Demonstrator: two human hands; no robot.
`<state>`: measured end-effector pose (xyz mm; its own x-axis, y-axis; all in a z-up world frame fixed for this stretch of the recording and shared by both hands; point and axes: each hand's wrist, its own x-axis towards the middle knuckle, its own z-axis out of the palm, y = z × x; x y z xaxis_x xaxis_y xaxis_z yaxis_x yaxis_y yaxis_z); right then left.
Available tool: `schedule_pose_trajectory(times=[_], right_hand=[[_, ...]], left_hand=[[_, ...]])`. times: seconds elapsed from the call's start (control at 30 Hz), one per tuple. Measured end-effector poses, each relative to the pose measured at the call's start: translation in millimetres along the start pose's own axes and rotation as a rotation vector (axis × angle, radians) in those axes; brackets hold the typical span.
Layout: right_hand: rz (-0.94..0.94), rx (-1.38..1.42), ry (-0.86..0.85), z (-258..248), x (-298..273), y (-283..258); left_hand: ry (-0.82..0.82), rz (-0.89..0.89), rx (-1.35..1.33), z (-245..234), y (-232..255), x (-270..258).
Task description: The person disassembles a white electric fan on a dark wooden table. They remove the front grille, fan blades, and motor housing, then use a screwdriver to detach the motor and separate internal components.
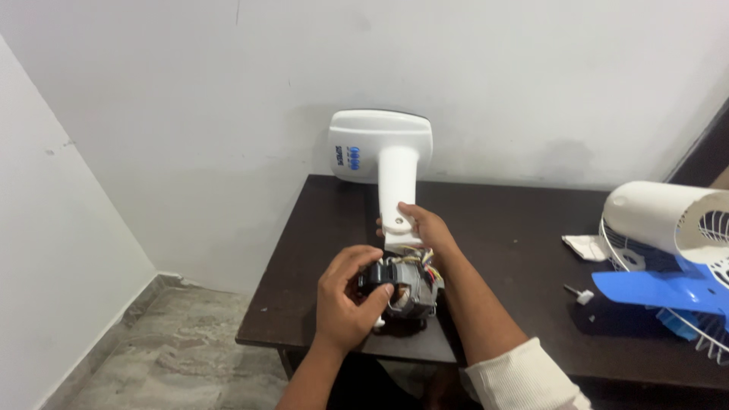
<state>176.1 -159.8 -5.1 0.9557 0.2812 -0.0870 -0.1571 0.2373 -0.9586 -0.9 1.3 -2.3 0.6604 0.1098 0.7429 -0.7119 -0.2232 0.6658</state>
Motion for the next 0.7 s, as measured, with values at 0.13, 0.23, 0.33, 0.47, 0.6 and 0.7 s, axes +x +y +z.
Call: schedule_pose_trajectory(times=[0.13,0.23,0.33,0.47,0.6,0.7], right_hand=[[-0.014,-0.073,-0.005,-5,4,1],[-0.197,-0.397,0.157,-13,-10,-4],[-0.256,-1.078,0.515,-27,-40,-12],[-0.477,-1.073,0.478,-52,-102,-19],[-0.451,-1.155,0.396,-57,-158,-3],[-0.564,-1.249,0.407,-55,-190,14]], left_hand=[[-0.001,0.011,0.008,0,0,0],[0.003,0.033,0.003,1,0,2],[-0.013,-0.008,0.003,-1,-2,0],[-0.02,-0.074,-0.047,0,-4,-4],[-0.035,-0.012,-0.116,-6,-6,-5],[-0.074,0.005,-0.284,-7,-11,-7]])
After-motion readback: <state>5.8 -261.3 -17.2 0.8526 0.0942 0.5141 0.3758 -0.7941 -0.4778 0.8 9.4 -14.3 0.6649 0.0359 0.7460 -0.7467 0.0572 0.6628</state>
